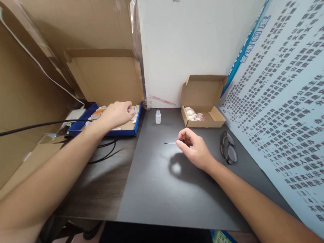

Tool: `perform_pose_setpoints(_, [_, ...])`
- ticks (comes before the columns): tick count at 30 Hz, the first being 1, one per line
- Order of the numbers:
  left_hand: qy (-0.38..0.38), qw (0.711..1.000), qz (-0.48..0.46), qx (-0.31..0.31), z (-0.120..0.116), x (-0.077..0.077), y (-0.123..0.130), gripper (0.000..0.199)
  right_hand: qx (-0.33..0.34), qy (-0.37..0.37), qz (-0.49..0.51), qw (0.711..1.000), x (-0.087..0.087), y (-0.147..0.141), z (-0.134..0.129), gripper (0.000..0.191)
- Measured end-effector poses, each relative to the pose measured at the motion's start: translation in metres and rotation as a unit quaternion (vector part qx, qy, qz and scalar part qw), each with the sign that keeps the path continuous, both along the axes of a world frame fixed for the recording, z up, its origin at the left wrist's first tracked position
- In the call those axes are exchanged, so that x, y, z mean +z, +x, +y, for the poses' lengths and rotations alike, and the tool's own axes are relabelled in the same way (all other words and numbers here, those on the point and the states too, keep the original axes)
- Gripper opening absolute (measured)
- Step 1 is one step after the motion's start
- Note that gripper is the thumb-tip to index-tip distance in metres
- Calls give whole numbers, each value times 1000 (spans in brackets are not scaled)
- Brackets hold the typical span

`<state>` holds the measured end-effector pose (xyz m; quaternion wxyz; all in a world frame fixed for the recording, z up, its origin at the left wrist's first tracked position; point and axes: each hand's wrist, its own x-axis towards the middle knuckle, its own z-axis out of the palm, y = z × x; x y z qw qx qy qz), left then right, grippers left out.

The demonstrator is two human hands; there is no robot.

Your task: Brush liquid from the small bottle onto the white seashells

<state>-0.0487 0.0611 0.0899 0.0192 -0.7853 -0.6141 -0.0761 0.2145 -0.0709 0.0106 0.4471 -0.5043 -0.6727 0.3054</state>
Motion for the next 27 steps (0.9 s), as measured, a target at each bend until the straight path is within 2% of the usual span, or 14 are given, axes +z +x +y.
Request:
perform_pose_setpoints(2, [2,996,-72,-48,-24,3,9,13,-2,-5,9,1000,-1,0,0,12])
perform_pose_setpoints(4, [-35,980,-158,-118,-47,-3,18,7,-5,-16,25,1000,-2,0,1,13])
perform_pose_setpoints(6, [-123,948,-238,-170,-63,-18,27,9,-14,-28,57,998,-2,0,4,14])
perform_pose_setpoints(8, [-201,905,-316,-202,-72,-38,35,12,-34,-46,111,992,-1,-1,8,17])
perform_pose_setpoints(11, [-288,856,-384,-191,-76,-66,40,14,-70,-103,222,967,3,-5,15,18])
perform_pose_setpoints(14, [-340,814,-431,-190,-76,-81,40,17,-69,-157,290,942,4,-13,22,23])
perform_pose_setpoints(17, [-344,787,-473,-195,-77,-87,39,22,-56,-169,314,933,-3,-19,26,30])
perform_pose_setpoints(21, [-348,763,-505,-204,-77,-93,38,25,-12,-178,284,942,-14,-17,23,32])
perform_pose_setpoints(23, [-356,748,-520,-206,-76,-96,38,26,18,-179,253,950,-16,-12,19,31])
perform_pose_setpoints(27, [-379,731,-525,-213,-75,-96,36,23,25,-190,216,957,-13,-7,14,25])
